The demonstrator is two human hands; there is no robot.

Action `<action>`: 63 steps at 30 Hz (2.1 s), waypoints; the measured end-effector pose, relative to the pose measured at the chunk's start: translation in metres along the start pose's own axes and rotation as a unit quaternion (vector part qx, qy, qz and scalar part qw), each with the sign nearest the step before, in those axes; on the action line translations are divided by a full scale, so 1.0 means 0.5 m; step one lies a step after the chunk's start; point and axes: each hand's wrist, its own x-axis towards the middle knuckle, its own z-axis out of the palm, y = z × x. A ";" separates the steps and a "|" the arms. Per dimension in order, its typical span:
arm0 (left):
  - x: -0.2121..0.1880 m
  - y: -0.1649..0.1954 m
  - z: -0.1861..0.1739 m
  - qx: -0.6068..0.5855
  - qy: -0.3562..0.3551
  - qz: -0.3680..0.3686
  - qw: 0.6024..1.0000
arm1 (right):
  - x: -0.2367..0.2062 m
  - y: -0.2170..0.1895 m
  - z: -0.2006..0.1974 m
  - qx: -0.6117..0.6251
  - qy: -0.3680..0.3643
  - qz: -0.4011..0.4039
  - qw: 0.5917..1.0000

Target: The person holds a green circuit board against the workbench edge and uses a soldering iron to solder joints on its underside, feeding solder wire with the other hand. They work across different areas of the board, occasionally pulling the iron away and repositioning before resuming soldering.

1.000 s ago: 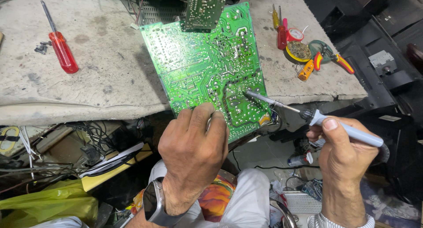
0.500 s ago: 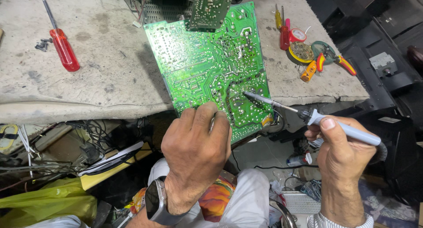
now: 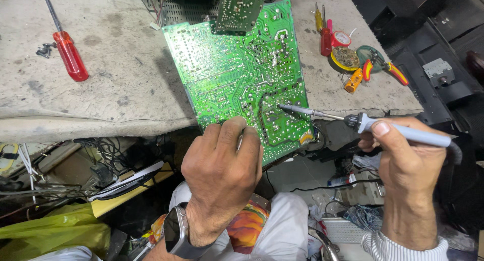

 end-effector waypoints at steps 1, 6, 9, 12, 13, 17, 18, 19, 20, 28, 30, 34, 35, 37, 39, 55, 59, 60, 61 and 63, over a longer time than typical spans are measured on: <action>0.000 0.000 0.000 0.001 0.001 0.000 1.000 | 0.010 -0.006 -0.001 -0.005 -0.011 -0.004 1.000; 0.002 0.001 0.003 0.000 0.000 0.002 1.000 | 0.056 -0.047 -0.002 -0.037 -0.074 -0.025 0.996; 0.002 0.002 0.007 0.003 -0.004 0.003 1.000 | 0.081 -0.064 -0.002 -0.061 -0.101 -0.027 0.993; 0.001 0.002 0.009 0.000 0.002 0.001 1.000 | 0.101 -0.066 0.000 -0.071 -0.093 0.000 0.993; 0.001 0.002 0.009 -0.002 0.005 0.001 1.000 | 0.103 -0.064 0.000 -0.071 -0.086 0.010 0.994; -0.002 0.000 0.011 0.002 -0.005 0.003 1.000 | 0.109 -0.051 0.002 -0.063 -0.058 0.045 0.995; -0.003 0.000 0.010 0.003 -0.006 0.003 1.000 | 0.108 -0.047 0.003 -0.058 -0.048 0.052 0.996; -0.003 0.000 0.011 0.003 -0.007 0.004 1.000 | 0.106 -0.043 0.003 -0.054 -0.038 0.058 0.996; -0.003 0.001 0.012 0.002 -0.007 0.005 1.000 | 0.104 -0.041 0.002 -0.051 -0.035 0.063 0.996; -0.003 0.003 0.017 0.001 -0.012 0.007 1.000 | 0.092 -0.025 -0.010 -0.036 -0.029 0.064 0.997; -0.003 0.003 0.018 0.004 -0.013 0.006 1.000 | 0.090 -0.025 -0.010 -0.040 -0.030 0.063 0.997; -0.003 0.003 0.021 0.006 -0.012 0.005 1.000 | 0.079 -0.038 0.003 -0.035 -0.031 0.053 0.997; -0.002 0.003 0.022 0.005 -0.010 0.006 1.000 | 0.072 -0.045 0.009 -0.040 -0.028 0.042 0.998; 0.000 0.003 0.023 0.005 -0.015 0.008 1.000 | 0.056 -0.060 0.024 -0.056 -0.019 0.019 0.998; 0.000 0.004 0.023 0.006 -0.017 0.009 1.000 | 0.038 -0.080 0.041 -0.081 -0.004 -0.003 0.997; -0.010 0.008 -0.013 -0.011 -0.016 -0.013 1.000 | -0.026 -0.245 0.167 -0.439 -0.120 -0.190 0.870; -0.014 0.011 -0.020 -0.016 -0.018 -0.016 1.000 | -0.028 -0.249 0.178 -0.444 -0.106 -0.185 0.870; -0.014 0.010 -0.022 -0.016 -0.018 -0.016 1.000 | -0.030 -0.249 0.178 -0.416 -0.092 -0.152 0.892; -0.014 0.010 -0.023 -0.016 -0.018 -0.017 1.000 | -0.032 -0.248 0.176 -0.388 -0.079 -0.119 0.911; -0.015 0.010 -0.026 -0.017 -0.019 -0.017 1.000 | -0.031 -0.240 0.167 -0.391 -0.097 -0.147 0.904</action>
